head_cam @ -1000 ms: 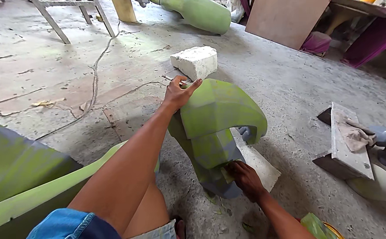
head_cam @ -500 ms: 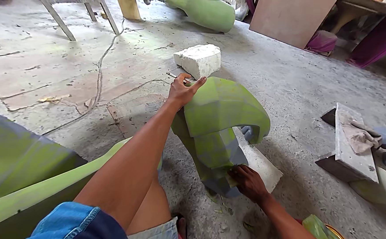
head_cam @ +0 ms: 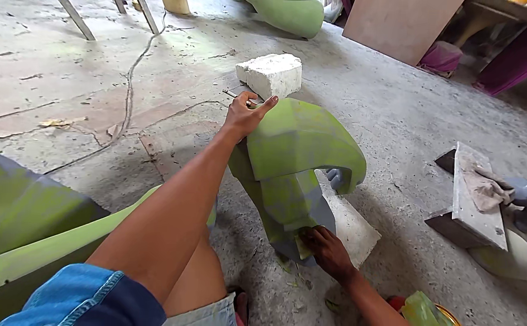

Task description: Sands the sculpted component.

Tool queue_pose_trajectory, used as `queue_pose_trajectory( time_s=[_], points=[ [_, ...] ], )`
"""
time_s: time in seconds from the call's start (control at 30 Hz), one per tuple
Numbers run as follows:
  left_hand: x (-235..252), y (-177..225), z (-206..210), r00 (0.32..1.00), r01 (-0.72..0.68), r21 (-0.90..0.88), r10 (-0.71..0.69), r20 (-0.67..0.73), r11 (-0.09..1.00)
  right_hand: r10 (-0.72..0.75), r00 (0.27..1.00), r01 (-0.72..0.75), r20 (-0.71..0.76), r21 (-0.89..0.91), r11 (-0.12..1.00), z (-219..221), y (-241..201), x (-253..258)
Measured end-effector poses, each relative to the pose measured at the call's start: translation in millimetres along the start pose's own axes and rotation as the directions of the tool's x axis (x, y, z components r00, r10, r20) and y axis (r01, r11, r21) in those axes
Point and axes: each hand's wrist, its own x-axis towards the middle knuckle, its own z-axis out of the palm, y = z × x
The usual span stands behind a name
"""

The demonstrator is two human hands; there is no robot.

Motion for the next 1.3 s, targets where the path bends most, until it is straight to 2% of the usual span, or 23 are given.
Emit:
queue_pose_trajectory(
  time_s=[0.3,0.5,0.63,0.87,1.0,1.17,1.3],
  points=[
    [7.6,-5.4,-0.2,1.000,0.011,-0.001,-0.011,-0.001,1.000,-0.053,0.998,0.053,0.023,0.015,0.998,2.0,10.8,-27.9],
    [8.3,-6.4,-2.7,1.000,0.024,0.001,-0.024,0.015,1.000,-0.036,0.999,0.035,0.007,0.022,0.999,-20.4,20.6,4.1],
    [8.6,-6.4,-2.3,1.000,0.024,0.005,-0.024,0.014,1.000,-0.040,0.999,0.040,0.005,-0.048,0.998,-16.3,24.5,18.9],
    [11.0,-8.3,-2.1,0.999,0.039,-0.023,-0.039,0.008,0.999,-0.049,0.996,0.059,0.075,-0.140,0.988,-18.2,24.4,-12.2],
    [9.9,-6.9,-1.0,0.999,0.039,-0.018,-0.039,0.009,0.999,-0.077,0.993,0.086,0.085,-0.104,0.991,-22.4,33.5,-26.7],
    [8.4,-5.3,-1.4,0.999,0.040,-0.009,-0.040,0.010,0.999,-0.005,1.000,0.004,-0.014,-0.021,1.000,-20.8,1.3,13.4],
    [8.3,-5.0,0.5,0.999,0.039,-0.017,-0.039,0.007,0.999,0.004,1.000,-0.005,-0.029,-0.034,0.999,1.5,-18.0,40.8]
  ],
)
